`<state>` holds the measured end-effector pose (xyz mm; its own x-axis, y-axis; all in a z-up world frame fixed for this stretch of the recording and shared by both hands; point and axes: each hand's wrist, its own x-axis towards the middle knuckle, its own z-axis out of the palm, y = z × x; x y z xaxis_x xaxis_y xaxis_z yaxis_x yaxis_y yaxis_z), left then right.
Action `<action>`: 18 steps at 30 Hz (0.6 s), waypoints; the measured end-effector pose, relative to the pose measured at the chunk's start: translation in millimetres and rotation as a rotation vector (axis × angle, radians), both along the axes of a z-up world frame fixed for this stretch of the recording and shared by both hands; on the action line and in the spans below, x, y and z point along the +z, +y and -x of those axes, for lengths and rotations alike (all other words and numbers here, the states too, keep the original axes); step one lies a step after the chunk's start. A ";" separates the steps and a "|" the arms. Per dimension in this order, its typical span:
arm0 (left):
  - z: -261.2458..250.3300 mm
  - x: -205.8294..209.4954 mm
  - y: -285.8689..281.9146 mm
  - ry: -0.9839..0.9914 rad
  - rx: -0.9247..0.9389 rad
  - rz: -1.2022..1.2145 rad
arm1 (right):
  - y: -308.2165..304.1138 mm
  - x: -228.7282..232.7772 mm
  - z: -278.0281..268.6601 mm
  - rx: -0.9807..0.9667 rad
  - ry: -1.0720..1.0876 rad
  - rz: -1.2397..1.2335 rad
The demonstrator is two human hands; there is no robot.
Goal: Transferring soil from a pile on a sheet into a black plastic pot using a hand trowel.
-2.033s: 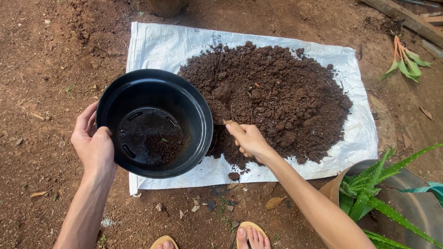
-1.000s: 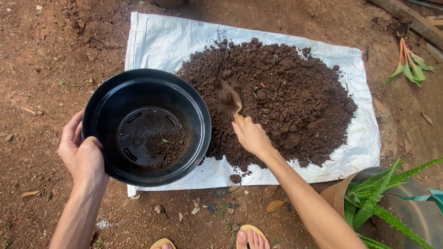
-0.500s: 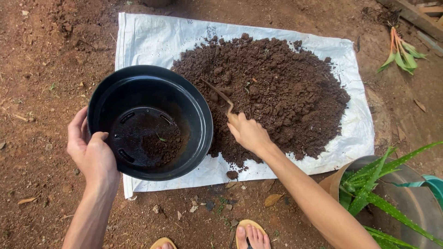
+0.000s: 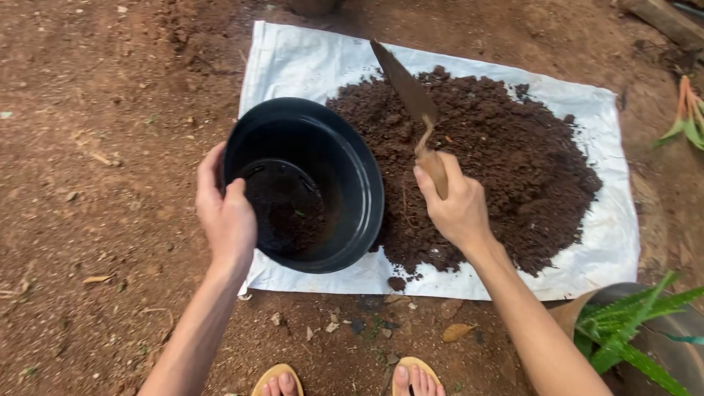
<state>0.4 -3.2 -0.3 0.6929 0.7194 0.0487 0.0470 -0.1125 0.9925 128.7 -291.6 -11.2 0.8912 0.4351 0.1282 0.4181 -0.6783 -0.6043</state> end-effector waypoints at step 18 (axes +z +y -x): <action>12.6 15.1 -5.3 0.103 -0.028 0.041 | -1.8 -60.4 -7.4 -0.130 0.359 0.393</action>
<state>-12.3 -8.5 14.8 0.7124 0.6998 -0.0528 0.1467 -0.0750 0.9863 136.1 -293.4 -71.6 0.8987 0.2719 -0.3441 0.1296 -0.9142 -0.3840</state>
